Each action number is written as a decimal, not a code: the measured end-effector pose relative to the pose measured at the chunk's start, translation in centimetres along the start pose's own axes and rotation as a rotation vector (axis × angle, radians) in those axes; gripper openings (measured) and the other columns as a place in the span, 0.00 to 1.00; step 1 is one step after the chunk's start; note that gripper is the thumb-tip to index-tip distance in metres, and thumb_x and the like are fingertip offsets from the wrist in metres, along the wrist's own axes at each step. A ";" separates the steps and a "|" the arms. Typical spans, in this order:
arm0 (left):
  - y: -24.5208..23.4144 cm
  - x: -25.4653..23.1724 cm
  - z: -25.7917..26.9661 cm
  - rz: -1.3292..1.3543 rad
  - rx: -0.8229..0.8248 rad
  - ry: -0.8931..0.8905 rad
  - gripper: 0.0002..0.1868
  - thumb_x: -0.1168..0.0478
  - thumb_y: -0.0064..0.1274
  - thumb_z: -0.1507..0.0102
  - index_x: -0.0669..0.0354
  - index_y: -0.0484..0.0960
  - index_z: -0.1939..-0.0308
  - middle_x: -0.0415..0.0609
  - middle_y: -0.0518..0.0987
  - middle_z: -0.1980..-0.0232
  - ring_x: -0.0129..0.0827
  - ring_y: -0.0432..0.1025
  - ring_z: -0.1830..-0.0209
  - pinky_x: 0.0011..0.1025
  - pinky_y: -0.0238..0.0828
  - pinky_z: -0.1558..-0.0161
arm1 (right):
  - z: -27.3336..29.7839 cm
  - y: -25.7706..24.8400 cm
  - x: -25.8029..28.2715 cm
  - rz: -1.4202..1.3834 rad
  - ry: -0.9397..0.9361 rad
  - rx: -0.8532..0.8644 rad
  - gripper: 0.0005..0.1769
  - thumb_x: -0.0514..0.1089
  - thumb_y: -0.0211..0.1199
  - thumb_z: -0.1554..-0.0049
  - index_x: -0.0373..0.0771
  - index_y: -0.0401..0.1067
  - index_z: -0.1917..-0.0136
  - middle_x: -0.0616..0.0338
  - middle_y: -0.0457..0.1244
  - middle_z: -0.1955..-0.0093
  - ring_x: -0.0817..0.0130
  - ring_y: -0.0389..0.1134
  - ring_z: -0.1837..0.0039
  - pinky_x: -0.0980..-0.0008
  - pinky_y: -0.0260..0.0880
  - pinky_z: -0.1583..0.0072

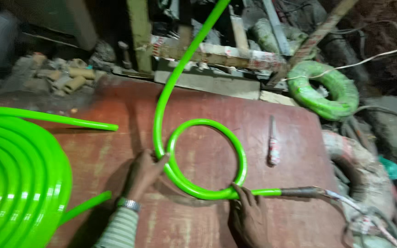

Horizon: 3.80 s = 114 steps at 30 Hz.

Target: The person coils a bright green garden hose on a wooden surface, using both hands to guide the hose into a circular pattern.

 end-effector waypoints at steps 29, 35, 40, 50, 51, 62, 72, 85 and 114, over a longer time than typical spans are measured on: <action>3.0 1.5 -2.6 -0.052 -0.117 0.181 0.24 0.46 0.65 0.52 0.57 0.78 0.59 0.56 0.83 0.57 0.53 0.78 0.56 0.45 0.70 0.57 | 0.7 3.4 -1.5 0.033 0.128 -0.414 0.31 0.41 0.58 0.51 0.59 0.74 0.34 0.58 0.62 0.42 0.53 0.59 0.48 0.53 0.60 0.41; 3.4 1.8 -2.4 0.074 -0.044 0.065 0.26 0.40 0.53 0.41 0.59 0.72 0.55 0.58 0.83 0.57 0.54 0.78 0.57 0.46 0.69 0.57 | 0.5 2.3 -1.0 -0.019 0.178 -0.424 0.33 0.37 0.54 0.52 0.56 0.73 0.33 0.55 0.62 0.41 0.51 0.59 0.47 0.52 0.60 0.40; 3.0 1.1 0.1 0.151 0.066 -0.073 0.26 0.42 0.52 0.38 0.60 0.66 0.52 0.59 0.81 0.60 0.55 0.82 0.72 0.46 0.77 0.75 | 1.0 3.4 -2.6 -0.044 0.210 -0.415 0.36 0.36 0.52 0.51 0.55 0.70 0.30 0.56 0.62 0.36 0.52 0.59 0.46 0.53 0.60 0.40; 2.7 1.1 -1.9 -0.019 -0.204 0.223 0.21 0.46 0.63 0.47 0.57 0.78 0.62 0.55 0.84 0.61 0.53 0.77 0.59 0.46 0.69 0.58 | 0.9 3.6 -2.9 -0.072 0.211 -0.392 0.37 0.35 0.54 0.54 0.57 0.71 0.31 0.57 0.62 0.37 0.52 0.60 0.45 0.53 0.60 0.38; 2.1 0.3 -1.3 0.035 -0.194 0.220 0.18 0.47 0.63 0.47 0.55 0.79 0.64 0.52 0.84 0.63 0.50 0.77 0.61 0.44 0.69 0.58 | 0.9 3.7 -2.9 -0.069 0.211 -0.395 0.38 0.35 0.54 0.55 0.57 0.71 0.31 0.58 0.62 0.37 0.52 0.59 0.45 0.54 0.60 0.38; 1.3 0.8 -1.9 0.101 -0.168 0.138 0.28 0.42 0.61 0.45 0.53 0.76 0.49 0.53 0.84 0.55 0.50 0.77 0.52 0.44 0.70 0.53 | 1.0 4.3 -3.4 0.004 0.162 -0.419 0.36 0.36 0.54 0.51 0.57 0.69 0.30 0.56 0.62 0.38 0.53 0.60 0.48 0.54 0.60 0.41; -0.3 0.7 -1.7 0.678 -0.109 0.105 0.05 0.59 0.55 0.40 0.54 0.77 0.67 0.44 0.76 0.76 0.30 0.72 0.78 0.29 0.67 0.71 | 1.2 4.6 -3.2 0.093 0.114 -0.477 0.29 0.41 0.54 0.48 0.57 0.73 0.33 0.55 0.63 0.40 0.52 0.60 0.50 0.52 0.61 0.42; -1.8 -3.6 1.3 0.850 0.373 0.530 0.33 0.68 0.63 0.44 0.58 0.76 0.33 0.45 0.85 0.46 0.29 0.78 0.49 0.28 0.75 0.44 | 0.6 2.8 -1.7 0.011 0.118 -0.536 0.25 0.45 0.66 0.48 0.53 0.75 0.36 0.52 0.63 0.40 0.56 0.63 0.42 0.54 0.59 0.40; -1.2 -1.8 -0.3 0.134 -0.015 0.106 0.26 0.37 0.40 0.32 0.53 0.67 0.71 0.50 0.71 0.76 0.43 0.67 0.74 0.41 0.60 0.64 | -15.6 -26.5 -8.8 -1.100 0.222 -0.397 0.13 0.44 0.57 0.31 0.51 0.59 0.35 0.54 0.68 0.36 0.65 0.72 0.39 0.72 0.77 0.46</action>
Point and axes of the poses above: each hand's wrist, its own z-axis away from the middle knuckle, its own y-axis out of the palm, x = y × z, the point moved 8 cm from there along -z, towards the middle knuckle
